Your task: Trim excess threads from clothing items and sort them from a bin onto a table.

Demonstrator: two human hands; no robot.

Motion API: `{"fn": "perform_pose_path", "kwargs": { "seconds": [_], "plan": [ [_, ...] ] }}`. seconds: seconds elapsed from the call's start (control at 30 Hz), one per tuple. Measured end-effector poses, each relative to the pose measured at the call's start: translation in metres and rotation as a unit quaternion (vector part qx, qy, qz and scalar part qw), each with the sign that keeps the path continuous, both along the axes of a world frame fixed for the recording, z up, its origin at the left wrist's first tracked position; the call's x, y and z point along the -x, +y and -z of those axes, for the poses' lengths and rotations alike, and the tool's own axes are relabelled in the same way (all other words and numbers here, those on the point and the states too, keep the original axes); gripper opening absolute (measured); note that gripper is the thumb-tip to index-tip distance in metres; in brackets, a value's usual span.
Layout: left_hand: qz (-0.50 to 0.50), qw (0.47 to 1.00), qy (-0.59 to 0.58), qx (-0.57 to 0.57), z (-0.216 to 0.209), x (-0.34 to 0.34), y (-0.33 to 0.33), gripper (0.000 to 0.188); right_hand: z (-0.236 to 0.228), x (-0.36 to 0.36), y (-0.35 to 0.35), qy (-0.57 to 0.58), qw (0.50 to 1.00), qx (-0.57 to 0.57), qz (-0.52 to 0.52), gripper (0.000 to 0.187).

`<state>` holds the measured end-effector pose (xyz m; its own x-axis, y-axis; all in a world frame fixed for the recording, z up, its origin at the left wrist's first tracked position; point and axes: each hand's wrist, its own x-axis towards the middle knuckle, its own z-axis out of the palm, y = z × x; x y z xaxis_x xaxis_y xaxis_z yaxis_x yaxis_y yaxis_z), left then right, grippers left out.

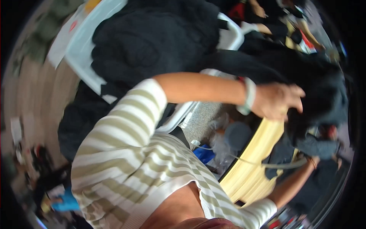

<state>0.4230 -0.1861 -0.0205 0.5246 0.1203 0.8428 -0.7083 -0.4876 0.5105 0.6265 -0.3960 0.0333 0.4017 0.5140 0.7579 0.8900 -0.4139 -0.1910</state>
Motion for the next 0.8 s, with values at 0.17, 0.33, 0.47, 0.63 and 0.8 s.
{"fn": "perform_pose_path", "kwargs": {
  "seconds": [0.17, 0.33, 0.47, 0.63, 0.8],
  "plan": [
    [0.18, 0.967, 0.179, -0.016, 0.087, 0.02, -0.066, 0.04, -0.036, -0.189, -0.205, 0.308, 0.925, 0.077, 0.21, 0.026],
    [0.116, 0.931, 0.347, -0.004, 0.174, 0.124, 0.001, 0.044, 0.039, -0.079, -0.075, 0.524, 0.729, 0.185, 0.399, 0.023],
    [-0.131, 0.843, 0.521, 0.025, 0.203, 0.225, 0.093, 0.04, 0.228, -0.059, -0.131, 0.707, 0.647, 0.138, 0.249, 0.013],
    [-0.434, 0.619, 0.655, 0.009, 0.235, 0.365, 0.186, 0.041, 0.249, 0.093, 0.024, 0.557, 0.767, 0.304, 0.098, 0.028],
    [-0.463, 0.534, 0.66, 0.254, 0.289, 0.444, 0.264, 0.054, 0.197, 0.159, 0.15, 0.453, 0.789, 0.412, 0.049, 0.041]
  ]
}}
